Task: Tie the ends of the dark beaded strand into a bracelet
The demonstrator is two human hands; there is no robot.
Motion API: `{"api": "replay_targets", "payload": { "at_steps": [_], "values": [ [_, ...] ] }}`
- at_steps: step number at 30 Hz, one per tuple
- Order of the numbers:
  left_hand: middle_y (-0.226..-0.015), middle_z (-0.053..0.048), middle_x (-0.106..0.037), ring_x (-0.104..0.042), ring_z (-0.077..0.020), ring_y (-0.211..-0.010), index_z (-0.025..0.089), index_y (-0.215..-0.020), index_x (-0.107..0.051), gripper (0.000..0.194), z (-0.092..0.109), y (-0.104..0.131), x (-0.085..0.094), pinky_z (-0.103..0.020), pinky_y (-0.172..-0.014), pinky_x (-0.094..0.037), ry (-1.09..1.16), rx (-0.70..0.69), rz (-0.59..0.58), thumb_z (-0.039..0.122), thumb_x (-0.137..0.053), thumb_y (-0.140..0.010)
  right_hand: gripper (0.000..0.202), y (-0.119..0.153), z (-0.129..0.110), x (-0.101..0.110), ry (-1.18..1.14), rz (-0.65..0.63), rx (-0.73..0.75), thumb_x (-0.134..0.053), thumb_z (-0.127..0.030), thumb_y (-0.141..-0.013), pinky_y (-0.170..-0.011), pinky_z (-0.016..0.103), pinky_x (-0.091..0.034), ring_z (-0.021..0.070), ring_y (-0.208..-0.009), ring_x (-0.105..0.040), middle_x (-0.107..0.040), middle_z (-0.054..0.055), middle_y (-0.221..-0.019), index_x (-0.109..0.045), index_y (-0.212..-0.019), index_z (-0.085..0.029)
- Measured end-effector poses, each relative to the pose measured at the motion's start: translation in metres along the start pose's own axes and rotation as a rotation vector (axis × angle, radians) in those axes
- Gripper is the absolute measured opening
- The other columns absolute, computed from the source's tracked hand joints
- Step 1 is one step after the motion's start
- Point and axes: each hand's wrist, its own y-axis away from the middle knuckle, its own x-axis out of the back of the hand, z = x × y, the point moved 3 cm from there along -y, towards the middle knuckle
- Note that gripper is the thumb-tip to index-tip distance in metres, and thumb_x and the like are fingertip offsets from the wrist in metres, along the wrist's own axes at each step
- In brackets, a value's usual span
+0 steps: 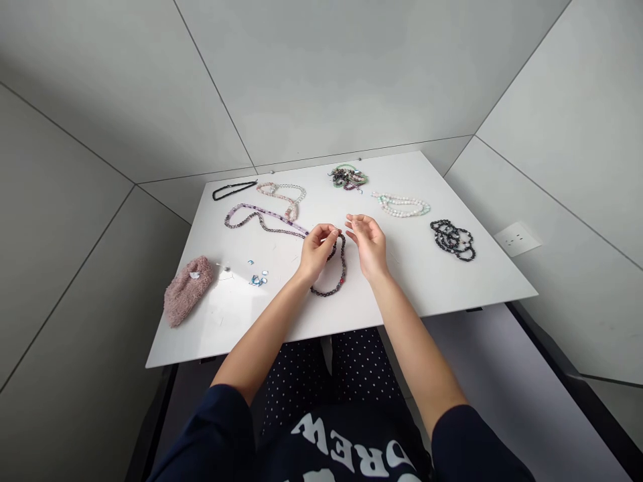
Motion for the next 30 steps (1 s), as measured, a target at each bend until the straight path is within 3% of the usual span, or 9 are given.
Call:
{"api": "replay_targets", "payload": {
  "at_steps": [4,10,15,20,24,27,30],
  "values": [
    [-0.092,-0.004,-0.069,-0.064,-0.0168,-0.094,0.02,-0.088,-0.063,0.026,-0.002,-0.001,0.005,-0.031,-0.091,-0.047,0.018,-0.006,0.08,0.043,-0.074,-0.08,0.036,-0.001,0.004,0.005,0.039,0.08,-0.082,-0.071,-0.056,-0.077,-0.092,0.037,-0.051,0.0223,-0.106,-0.067,-0.073,0.008,-0.113,-0.068,-0.092,-0.023],
    [-0.087,-0.003,-0.069,-0.064,-0.0152,-0.085,0.02,-0.085,-0.066,0.025,-0.001,0.001,0.001,-0.029,-0.081,-0.048,0.007,-0.003,0.057,0.041,-0.076,-0.078,0.029,0.003,0.007,-0.007,0.062,-0.077,-0.037,-0.079,-0.048,-0.073,-0.099,0.04,-0.048,0.0224,-0.102,-0.066,-0.076,0.005,-0.096,-0.076,-0.085,-0.021],
    [-0.086,-0.003,-0.07,-0.063,-0.0157,-0.084,0.02,-0.085,-0.067,0.028,-0.002,0.003,-0.002,-0.03,-0.08,-0.049,0.008,0.017,0.043,0.044,-0.078,-0.076,0.028,0.002,0.009,-0.007,-0.054,-0.065,-0.065,-0.084,-0.044,-0.066,-0.099,0.041,-0.05,0.0216,-0.096,-0.067,-0.076,0.004,-0.091,-0.075,-0.08,-0.021],
    [-0.092,-0.004,-0.071,-0.065,-0.0167,-0.09,0.02,-0.086,-0.065,0.028,-0.002,0.0,0.002,-0.031,-0.085,-0.049,0.133,0.044,0.106,0.042,-0.079,-0.075,0.025,0.002,0.006,-0.007,-0.164,-0.106,-0.153,-0.084,-0.043,-0.067,-0.096,0.037,-0.051,0.0195,-0.099,-0.068,-0.076,0.003,-0.095,-0.073,-0.081,-0.024],
    [-0.1,-0.004,-0.073,-0.066,-0.0172,-0.097,0.021,-0.086,-0.064,0.029,0.0,-0.003,0.003,-0.03,-0.085,-0.05,0.231,0.069,0.076,0.042,-0.08,-0.075,0.028,0.001,0.006,-0.007,-0.215,-0.117,-0.192,-0.086,-0.044,-0.064,-0.094,0.035,-0.052,0.0183,-0.097,-0.068,-0.075,0.001,-0.092,-0.074,-0.082,-0.026],
    [-0.094,-0.004,-0.072,-0.067,-0.0163,-0.092,0.021,-0.087,-0.064,0.03,0.001,-0.003,0.002,-0.03,-0.086,-0.051,0.21,0.013,0.038,0.045,-0.08,-0.076,0.032,0.0,0.008,-0.006,-0.176,-0.097,-0.175,-0.088,-0.046,-0.061,-0.093,0.036,-0.052,0.0193,-0.093,-0.069,-0.075,0.001,-0.088,-0.074,-0.08,-0.025],
    [-0.088,-0.003,-0.071,-0.067,-0.0161,-0.088,0.021,-0.089,-0.065,0.028,0.003,-0.002,0.002,-0.032,-0.086,-0.052,0.104,-0.101,-0.001,0.044,-0.077,-0.08,0.027,0.0,0.012,-0.005,-0.101,-0.085,-0.106,-0.085,-0.044,-0.065,-0.095,0.036,-0.052,0.019,-0.091,-0.07,-0.076,0.001,-0.087,-0.076,-0.081,-0.024]
  ]
}}
